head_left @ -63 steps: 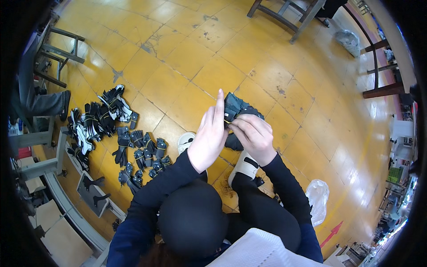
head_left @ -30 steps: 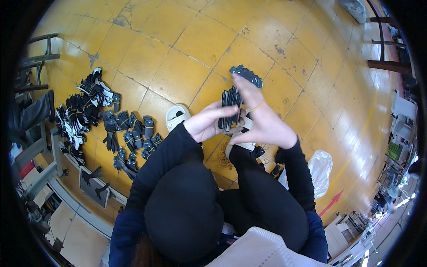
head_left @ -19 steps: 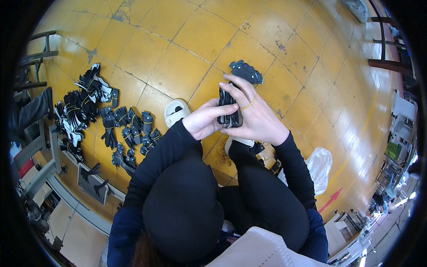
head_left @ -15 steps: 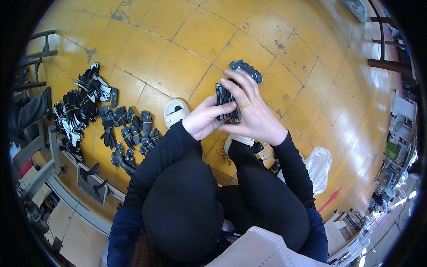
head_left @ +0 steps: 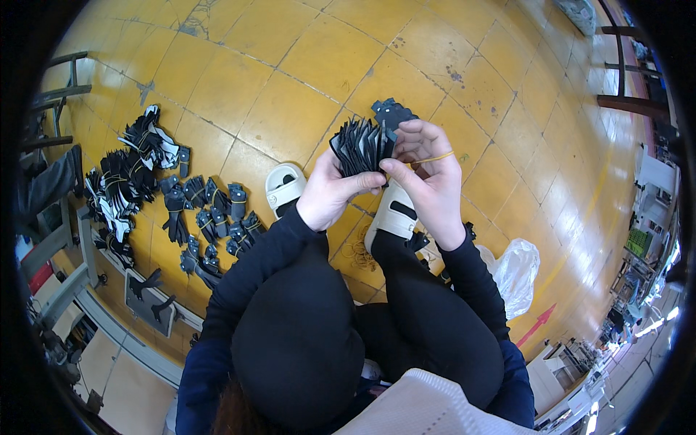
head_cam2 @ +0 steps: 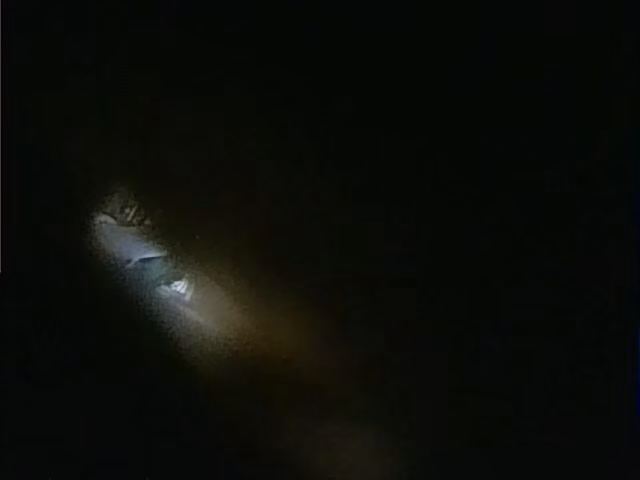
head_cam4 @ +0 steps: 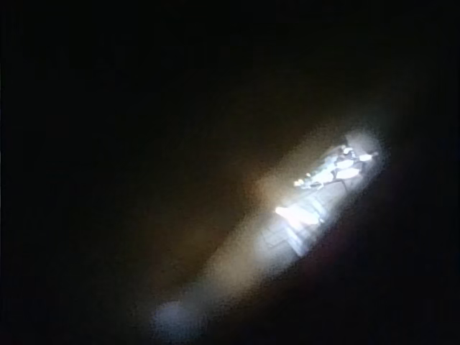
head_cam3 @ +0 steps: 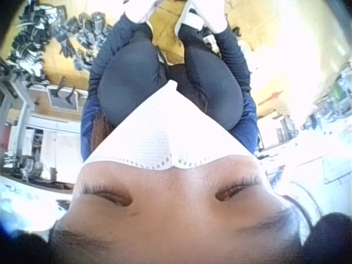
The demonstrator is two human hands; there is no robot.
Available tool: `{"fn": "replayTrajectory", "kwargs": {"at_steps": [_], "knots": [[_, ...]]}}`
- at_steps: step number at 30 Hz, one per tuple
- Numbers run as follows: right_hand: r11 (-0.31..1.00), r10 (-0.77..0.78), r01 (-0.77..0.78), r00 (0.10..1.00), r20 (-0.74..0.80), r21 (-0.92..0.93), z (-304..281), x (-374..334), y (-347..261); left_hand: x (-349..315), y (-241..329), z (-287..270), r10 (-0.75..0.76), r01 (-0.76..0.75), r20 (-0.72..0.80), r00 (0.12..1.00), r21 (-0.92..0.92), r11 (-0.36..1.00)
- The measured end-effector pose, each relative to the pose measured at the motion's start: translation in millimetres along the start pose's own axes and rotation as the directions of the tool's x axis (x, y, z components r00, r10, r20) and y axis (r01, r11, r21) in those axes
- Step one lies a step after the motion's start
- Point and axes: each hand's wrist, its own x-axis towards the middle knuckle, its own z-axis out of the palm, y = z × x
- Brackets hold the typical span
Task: The person sits on the floor and repeatedly picks up, aligns, and stacks black gloves into neat bundles. They occasionally place bundles aside and continue gathering more gloves from the surrounding pile.
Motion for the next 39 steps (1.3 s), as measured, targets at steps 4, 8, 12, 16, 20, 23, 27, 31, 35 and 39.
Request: {"fn": "replayTrajectory", "kwargs": {"at_steps": [4,8,12,16,20,23,27,31,35,39], "knots": [[0.996,0.017,-0.017,1.0,-0.004,0.091,2.6,-1.2,-4.8,0.8,0.4,-2.1,0.013,-0.011,0.017,1.0,-0.081,0.997],[0.996,-0.066,0.065,0.998,0.015,0.065,4.2,-1.3,-2.2,1.3,-4.1,-1.2,0.095,-0.095,-0.011,0.995,-0.002,0.995],[0.99,-0.108,0.101,0.991,0.082,0.095,3.3,-5.0,-3.4,-0.2,-2.4,-2.1,0.085,-0.085,-0.02,0.996,0.008,0.996],[0.981,-0.171,0.156,0.975,0.144,0.115,0.9,-4.2,-2.8,0.3,-2.2,3.9,0.043,-0.047,-0.077,0.996,-0.051,0.998],[0.953,-0.211,0.241,0.963,-0.169,0.186,14.6,-10.0,-0.3,-1.6,-3.3,2.6,0.096,-0.101,-0.042,0.995,-0.135,0.986],[0.921,-0.231,0.224,0.973,0.016,-0.319,2.1,-3.4,-9.6,-3.2,-1.9,-0.9,0.119,-0.122,-0.047,0.992,-0.068,0.99],[0.962,-0.151,0.129,0.985,-0.078,-0.24,6.1,-2.6,-15.7,1.8,-5.8,-6.3,0.154,-0.132,-0.096,0.983,0.204,0.97],[0.94,-0.197,0.172,0.979,-0.055,-0.294,0.5,-3.5,-10.0,3.1,-4.6,-6.0,0.241,-0.153,-0.118,0.963,0.498,0.853],[0.981,-0.086,0.077,0.995,-0.042,-0.179,-2.3,-2.2,-15.0,3.9,-7.3,-11.8,0.232,-0.155,-0.094,0.968,0.499,0.852],[0.985,-0.021,0.017,0.999,-0.024,-0.17,-4.8,-0.6,-23.5,4.6,-15.7,-15.5,0.191,-0.154,-0.096,0.977,0.304,0.94]]}}
